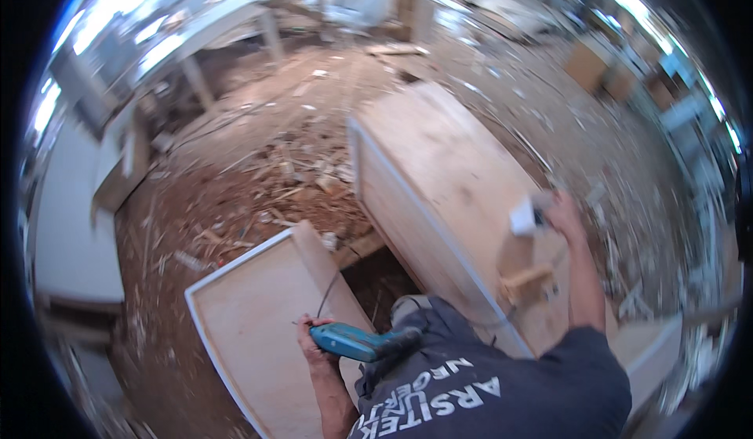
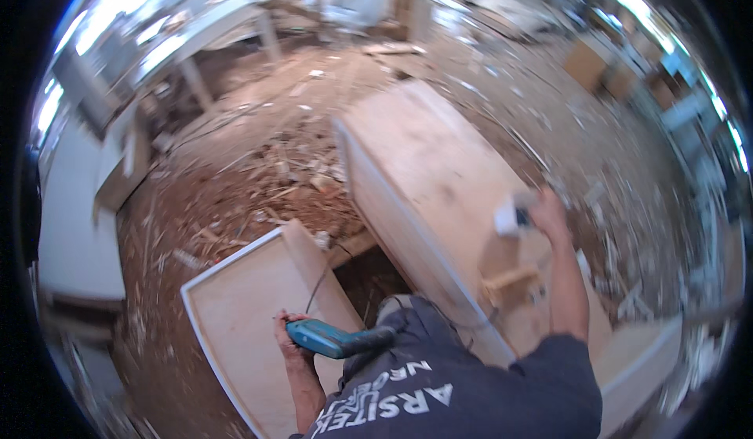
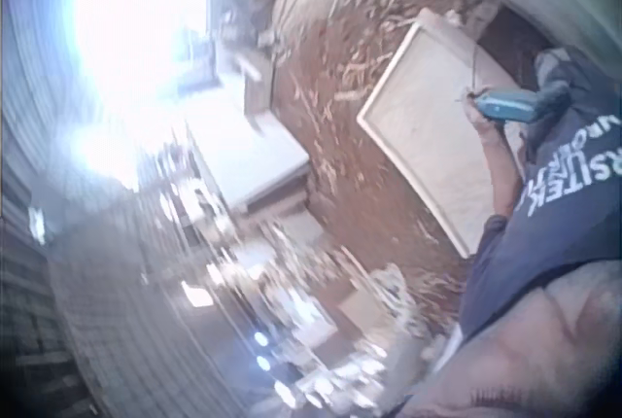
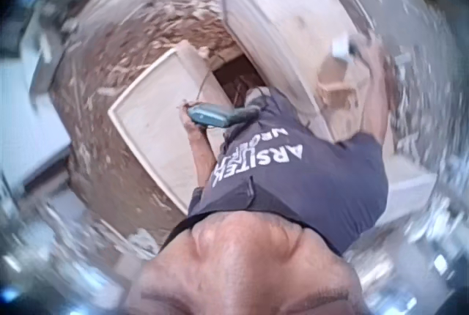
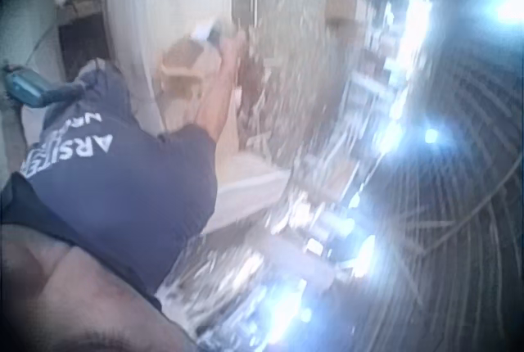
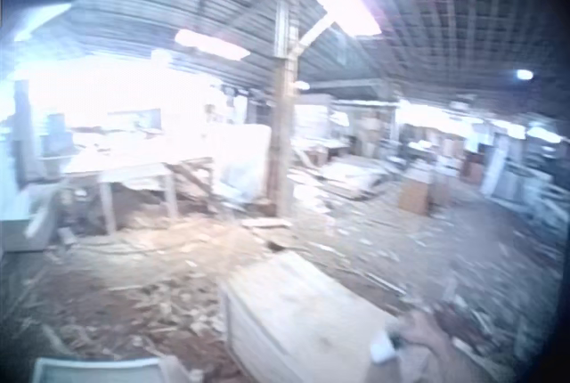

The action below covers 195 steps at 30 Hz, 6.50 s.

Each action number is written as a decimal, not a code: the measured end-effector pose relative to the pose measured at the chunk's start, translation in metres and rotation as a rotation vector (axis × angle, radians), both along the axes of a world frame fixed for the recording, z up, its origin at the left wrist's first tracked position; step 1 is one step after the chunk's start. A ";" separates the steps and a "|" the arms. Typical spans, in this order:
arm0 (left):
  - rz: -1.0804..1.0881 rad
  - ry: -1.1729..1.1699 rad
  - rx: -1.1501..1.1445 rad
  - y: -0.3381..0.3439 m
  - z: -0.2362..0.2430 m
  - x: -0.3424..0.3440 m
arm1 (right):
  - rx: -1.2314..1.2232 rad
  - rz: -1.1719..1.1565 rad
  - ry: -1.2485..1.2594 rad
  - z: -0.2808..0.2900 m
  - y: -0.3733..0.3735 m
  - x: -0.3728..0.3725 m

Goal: The person uses a power drill to drill holes into the wooden panels of a cabinet frame.

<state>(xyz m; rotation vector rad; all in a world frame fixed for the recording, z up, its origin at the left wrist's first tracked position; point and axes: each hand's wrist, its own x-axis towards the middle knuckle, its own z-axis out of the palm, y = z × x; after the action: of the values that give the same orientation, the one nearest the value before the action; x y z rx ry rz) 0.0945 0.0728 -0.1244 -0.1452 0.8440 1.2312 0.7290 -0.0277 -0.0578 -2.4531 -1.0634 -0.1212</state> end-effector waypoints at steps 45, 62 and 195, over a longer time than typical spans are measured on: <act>0.351 0.005 -0.309 -0.088 -0.025 0.005 | -0.387 0.287 0.037 0.046 0.002 0.016; 0.648 0.039 -0.387 -0.234 -0.027 -0.001 | -1.026 1.000 1.360 -0.156 0.082 -0.478; 0.324 -0.693 -0.463 -0.089 -0.253 0.060 | -1.020 1.103 0.276 -0.160 0.051 -0.505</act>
<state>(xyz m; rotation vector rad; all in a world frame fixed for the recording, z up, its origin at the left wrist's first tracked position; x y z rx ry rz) 0.1543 -0.0166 -0.3778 -1.0544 0.4824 1.1445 0.2239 0.0238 -0.2180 -1.9978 -2.5413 1.3245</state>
